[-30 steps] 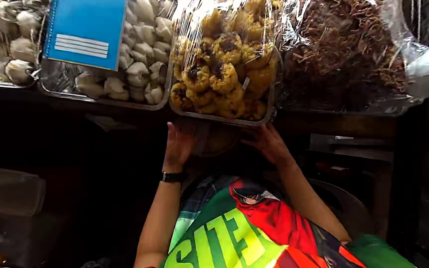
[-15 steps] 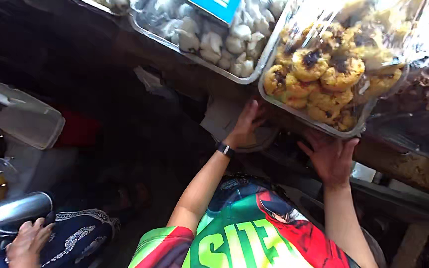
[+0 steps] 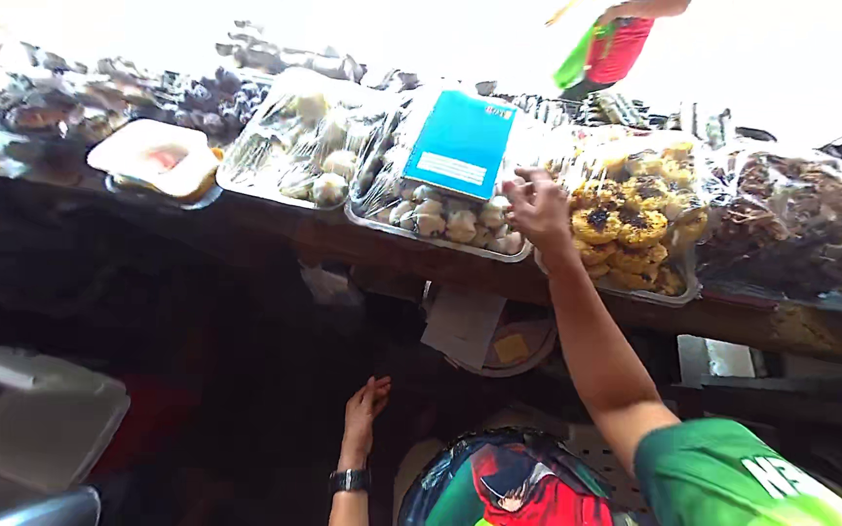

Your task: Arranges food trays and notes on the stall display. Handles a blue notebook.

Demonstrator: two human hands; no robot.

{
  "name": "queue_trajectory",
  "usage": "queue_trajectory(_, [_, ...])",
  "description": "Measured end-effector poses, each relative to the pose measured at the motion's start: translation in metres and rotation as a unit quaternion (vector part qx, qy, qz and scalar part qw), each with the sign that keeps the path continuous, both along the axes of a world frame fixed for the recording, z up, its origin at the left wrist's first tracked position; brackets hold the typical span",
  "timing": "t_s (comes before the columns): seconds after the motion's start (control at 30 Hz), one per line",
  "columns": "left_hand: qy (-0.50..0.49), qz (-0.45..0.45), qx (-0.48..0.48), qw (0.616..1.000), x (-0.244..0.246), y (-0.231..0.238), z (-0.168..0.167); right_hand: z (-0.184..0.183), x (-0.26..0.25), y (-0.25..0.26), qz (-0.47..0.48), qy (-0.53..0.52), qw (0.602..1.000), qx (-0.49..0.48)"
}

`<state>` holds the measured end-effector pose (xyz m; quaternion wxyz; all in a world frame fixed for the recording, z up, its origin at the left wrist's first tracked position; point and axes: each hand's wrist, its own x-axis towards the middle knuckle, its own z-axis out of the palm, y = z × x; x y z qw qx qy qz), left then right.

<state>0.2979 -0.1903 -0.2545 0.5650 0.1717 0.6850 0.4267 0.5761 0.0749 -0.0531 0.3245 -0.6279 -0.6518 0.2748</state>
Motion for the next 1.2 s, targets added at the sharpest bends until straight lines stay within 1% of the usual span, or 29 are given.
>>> queue_trajectory(0.07, [0.001, 0.008, 0.031, 0.999, -0.010, -0.002, 0.006, 0.002, -0.013, 0.032, -0.050, 0.000, 0.997, -0.065])
queue_trajectory(0.13, [-0.008, 0.019, 0.060, 0.998, -0.015, 0.000, 0.013, 0.001, -0.025, 0.049, -0.074, 0.026, 0.994, -0.079])
queue_trajectory(0.23, [-0.026, 0.005, 0.085, 0.996, -0.015, 0.002, 0.024, 0.006, -0.032, 0.050, -0.104, 0.053, 0.991, -0.072])
queue_trajectory(0.33, [-0.042, -0.010, 0.100, 0.994, -0.016, -0.001, 0.028, 0.009, -0.044, 0.053, -0.139, 0.119, 0.980, -0.079])
queue_trajectory(0.37, [-0.051, -0.015, 0.113, 0.992, -0.016, 0.000, 0.028, 0.012, -0.047, 0.053, -0.162, 0.161, 0.970, -0.082])
queue_trajectory(0.4, [-0.063, -0.022, 0.128, 0.989, -0.014, 0.002, 0.029, 0.016, -0.051, 0.056, -0.181, 0.234, 0.953, -0.071])
queue_trajectory(0.43, [-0.074, -0.031, 0.145, 0.986, -0.013, 0.005, 0.032, 0.019, -0.056, 0.056, -0.189, 0.322, 0.926, -0.049])
queue_trajectory(0.5, [-0.088, -0.068, 0.181, 0.977, -0.016, 0.013, 0.044, 0.020, -0.072, 0.050, -0.179, 0.437, 0.882, 0.000])
queue_trajectory(0.57, [-0.104, -0.118, 0.230, 0.961, -0.026, 0.030, 0.059, 0.018, -0.091, 0.036, -0.136, 0.486, 0.862, 0.044])
queue_trajectory(0.6, [-0.120, -0.145, 0.258, 0.948, -0.031, 0.042, 0.064, 0.018, -0.096, 0.025, -0.122, 0.476, 0.868, 0.072])
queue_trajectory(0.67, [-0.133, -0.193, 0.283, 0.930, -0.032, 0.068, 0.081, 0.015, -0.092, 0.010, -0.120, 0.413, 0.899, 0.085])
queue_trajectory(0.7, [-0.113, -0.206, 0.290, 0.928, -0.028, 0.085, 0.093, 0.014, -0.090, 0.008, -0.112, 0.406, 0.903, 0.080])
queue_trajectory(0.73, [-0.087, -0.207, 0.297, 0.928, -0.021, 0.104, 0.106, 0.017, -0.089, 0.013, -0.096, 0.422, 0.898, 0.072])
queue_trajectory(0.8, [-0.072, -0.177, 0.312, 0.931, -0.009, 0.138, 0.127, 0.022, -0.085, 0.029, -0.067, 0.480, 0.873, 0.054])
queue_trajectory(0.83, [-0.086, -0.158, 0.324, 0.929, -0.004, 0.154, 0.136, 0.026, -0.083, 0.037, -0.059, 0.526, 0.848, 0.039])
queue_trajectory(0.9, [-0.127, -0.138, 0.348, 0.918, 0.002, 0.177, 0.153, 0.047, -0.072, 0.047, -0.055, 0.607, 0.793, 0.010])
queue_trajectory(0.93, [-0.136, -0.137, 0.357, 0.914, 0.006, 0.184, 0.162, 0.060, -0.062, 0.048, -0.040, 0.626, 0.779, 0.005])
queue_trajectory(0.97, [-0.141, -0.135, 0.363, 0.911, 0.009, 0.189, 0.171, 0.073, -0.050, 0.047, -0.015, 0.632, 0.775, 0.007])
queue_trajectory(1.0, [-0.149, -0.129, 0.369, 0.908, 0.012, 0.194, 0.181, 0.086, -0.039, 0.041, 0.018, 0.625, 0.780, 0.014])
queue_trajectory(1.07, [-0.179, -0.141, 0.388, 0.893, 0.015, 0.194, 0.198, 0.100, -0.017, 0.011, 0.100, 0.572, 0.814, 0.033])
queue_trajectory(1.13, [-0.199, -0.172, 0.409, 0.874, 0.015, 0.180, 0.208, 0.091, -0.002, -0.039, 0.169, 0.500, 0.848, 0.035])
queue_trajectory(1.2, [-0.214, -0.184, 0.424, 0.860, 0.007, 0.154, 0.209, 0.052, 0.002, -0.101, 0.206, 0.447, 0.870, -0.007])
